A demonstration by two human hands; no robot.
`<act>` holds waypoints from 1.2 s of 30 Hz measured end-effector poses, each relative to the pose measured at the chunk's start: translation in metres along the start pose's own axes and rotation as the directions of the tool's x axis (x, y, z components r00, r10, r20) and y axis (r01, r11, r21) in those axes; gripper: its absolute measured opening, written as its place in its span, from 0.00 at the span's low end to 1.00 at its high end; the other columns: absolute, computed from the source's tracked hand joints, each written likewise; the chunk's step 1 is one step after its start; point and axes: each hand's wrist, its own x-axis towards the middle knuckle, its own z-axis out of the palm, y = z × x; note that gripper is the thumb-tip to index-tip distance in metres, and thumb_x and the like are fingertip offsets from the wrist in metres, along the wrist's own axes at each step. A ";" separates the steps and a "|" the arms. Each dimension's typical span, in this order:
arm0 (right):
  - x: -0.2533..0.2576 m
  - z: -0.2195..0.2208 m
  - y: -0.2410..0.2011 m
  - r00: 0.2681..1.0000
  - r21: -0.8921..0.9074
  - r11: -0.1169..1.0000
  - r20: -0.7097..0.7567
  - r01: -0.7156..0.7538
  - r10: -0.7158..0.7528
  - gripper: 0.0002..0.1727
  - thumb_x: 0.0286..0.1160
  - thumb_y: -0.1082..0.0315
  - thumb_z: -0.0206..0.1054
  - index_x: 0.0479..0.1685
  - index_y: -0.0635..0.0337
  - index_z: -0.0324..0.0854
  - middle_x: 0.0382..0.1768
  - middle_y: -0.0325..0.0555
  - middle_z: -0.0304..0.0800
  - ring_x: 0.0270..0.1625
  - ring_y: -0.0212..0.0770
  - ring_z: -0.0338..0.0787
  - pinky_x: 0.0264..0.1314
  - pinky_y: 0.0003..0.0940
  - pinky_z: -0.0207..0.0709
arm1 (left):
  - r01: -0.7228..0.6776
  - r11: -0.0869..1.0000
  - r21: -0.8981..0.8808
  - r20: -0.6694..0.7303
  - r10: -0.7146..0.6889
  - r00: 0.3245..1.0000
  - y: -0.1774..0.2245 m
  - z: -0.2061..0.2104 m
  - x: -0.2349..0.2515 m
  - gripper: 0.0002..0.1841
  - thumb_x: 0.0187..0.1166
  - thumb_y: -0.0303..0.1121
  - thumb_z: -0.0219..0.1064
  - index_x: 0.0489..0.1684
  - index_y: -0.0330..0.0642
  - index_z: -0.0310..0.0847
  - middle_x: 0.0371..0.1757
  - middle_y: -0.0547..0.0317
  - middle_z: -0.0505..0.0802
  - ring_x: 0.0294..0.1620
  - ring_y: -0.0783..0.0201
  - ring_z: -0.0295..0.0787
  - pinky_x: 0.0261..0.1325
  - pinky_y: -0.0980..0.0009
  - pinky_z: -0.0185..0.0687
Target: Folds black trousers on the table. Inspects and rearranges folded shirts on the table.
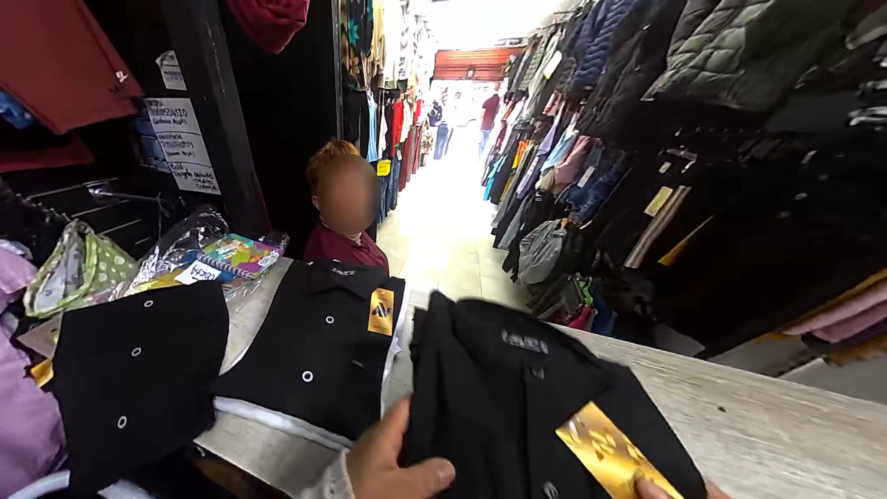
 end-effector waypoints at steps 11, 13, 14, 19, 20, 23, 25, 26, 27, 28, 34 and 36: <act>0.105 0.221 -0.039 0.951 0.292 0.952 0.308 -0.092 -0.003 0.11 0.85 0.75 0.59 0.61 0.61 0.75 0.35 0.42 0.93 0.36 0.32 0.94 0.43 0.30 0.90 | -0.006 0.976 0.217 -0.246 0.061 0.967 0.033 -0.241 0.069 0.30 0.74 0.11 0.63 0.76 0.41 0.66 0.49 0.61 0.94 0.43 0.74 0.93 0.49 0.74 0.91; 0.116 0.241 -0.006 0.956 0.186 0.971 0.277 -0.148 0.093 0.13 0.84 0.73 0.62 0.63 0.64 0.75 0.37 0.44 0.92 0.37 0.32 0.92 0.46 0.32 0.88 | 0.082 0.966 0.246 -0.231 -0.024 0.973 -0.015 -0.263 0.087 0.31 0.73 0.12 0.66 0.78 0.34 0.63 0.54 0.52 0.91 0.49 0.69 0.92 0.56 0.70 0.89; 0.119 0.246 0.015 0.954 0.132 0.975 0.266 -0.177 0.137 0.14 0.84 0.72 0.63 0.64 0.66 0.75 0.40 0.47 0.91 0.39 0.34 0.91 0.49 0.34 0.86 | 0.150 0.952 0.266 -0.220 -0.092 0.971 -0.039 -0.268 0.094 0.31 0.74 0.13 0.66 0.79 0.30 0.62 0.57 0.46 0.90 0.52 0.66 0.90 0.60 0.68 0.86; 0.115 0.247 0.049 0.955 0.142 0.964 0.226 -0.225 0.190 0.14 0.85 0.71 0.62 0.64 0.66 0.77 0.37 0.45 0.92 0.36 0.30 0.91 0.46 0.30 0.86 | 0.261 0.958 0.116 -0.235 -0.228 0.945 -0.077 -0.266 0.093 0.28 0.79 0.14 0.63 0.79 0.26 0.60 0.60 0.45 0.87 0.53 0.72 0.88 0.61 0.75 0.83; 0.114 0.246 0.049 0.960 0.173 0.962 0.222 -0.209 0.169 0.12 0.85 0.72 0.61 0.62 0.65 0.77 0.35 0.43 0.92 0.35 0.29 0.91 0.44 0.29 0.87 | 0.252 0.964 0.085 -0.240 -0.225 0.944 -0.074 -0.265 0.090 0.27 0.79 0.14 0.62 0.78 0.27 0.61 0.57 0.47 0.88 0.51 0.74 0.88 0.58 0.76 0.83; 0.114 0.245 0.048 0.964 0.219 0.958 0.228 -0.186 0.135 0.09 0.85 0.72 0.60 0.57 0.63 0.78 0.32 0.40 0.93 0.33 0.27 0.92 0.40 0.26 0.87 | 0.201 0.979 0.017 -0.264 -0.190 0.946 -0.063 -0.256 0.079 0.25 0.76 0.13 0.63 0.74 0.28 0.65 0.52 0.51 0.91 0.46 0.75 0.90 0.55 0.75 0.86; 0.114 0.241 0.050 0.965 0.189 0.967 0.229 -0.171 0.126 0.09 0.85 0.73 0.60 0.57 0.63 0.78 0.32 0.39 0.93 0.33 0.27 0.92 0.40 0.25 0.87 | 0.229 0.972 0.058 -0.267 -0.206 0.941 -0.058 -0.252 0.074 0.26 0.74 0.14 0.67 0.73 0.26 0.67 0.54 0.46 0.91 0.49 0.69 0.90 0.59 0.70 0.86; 0.114 0.240 0.052 0.966 0.150 0.976 0.224 -0.161 0.125 0.11 0.85 0.73 0.60 0.59 0.64 0.78 0.33 0.39 0.93 0.34 0.26 0.92 0.41 0.26 0.87 | 0.263 0.961 0.084 -0.277 -0.231 0.933 -0.055 -0.250 0.071 0.28 0.73 0.14 0.70 0.74 0.26 0.67 0.55 0.42 0.90 0.51 0.64 0.91 0.61 0.67 0.85; 0.114 0.240 0.052 0.968 0.095 0.984 0.215 -0.151 0.128 0.12 0.85 0.73 0.59 0.62 0.65 0.77 0.35 0.39 0.93 0.35 0.25 0.91 0.43 0.25 0.86 | 0.304 0.946 0.111 -0.288 -0.262 0.921 -0.051 -0.249 0.067 0.30 0.72 0.15 0.71 0.75 0.26 0.66 0.56 0.39 0.91 0.53 0.60 0.91 0.63 0.64 0.85; 0.116 0.241 0.052 0.969 0.037 0.989 0.207 -0.146 0.135 0.13 0.86 0.73 0.59 0.64 0.66 0.76 0.36 0.39 0.91 0.36 0.24 0.90 0.44 0.23 0.85 | 0.344 0.929 0.136 -0.300 -0.293 0.908 -0.047 -0.249 0.063 0.32 0.71 0.16 0.73 0.77 0.26 0.65 0.57 0.36 0.91 0.55 0.56 0.91 0.65 0.61 0.84; 0.118 0.220 0.080 0.990 -0.112 0.993 0.135 -0.032 0.047 0.12 0.86 0.64 0.60 0.57 0.64 0.79 0.36 0.41 0.90 0.33 0.28 0.89 0.36 0.28 0.85 | 0.206 0.891 0.405 -0.468 0.008 0.884 -0.027 -0.262 -0.038 0.18 0.81 0.24 0.64 0.67 0.24 0.77 0.51 0.42 0.93 0.45 0.61 0.94 0.54 0.65 0.90; 0.107 0.195 0.086 0.991 -0.120 0.993 0.132 -0.004 0.020 0.18 0.85 0.61 0.59 0.65 0.63 0.76 0.47 0.50 0.92 0.40 0.39 0.95 0.37 0.37 0.90 | 0.049 0.842 0.537 -0.638 0.368 0.676 -0.046 -0.283 -0.096 0.18 0.76 0.22 0.66 0.61 0.18 0.79 0.53 0.39 0.94 0.50 0.61 0.95 0.55 0.66 0.91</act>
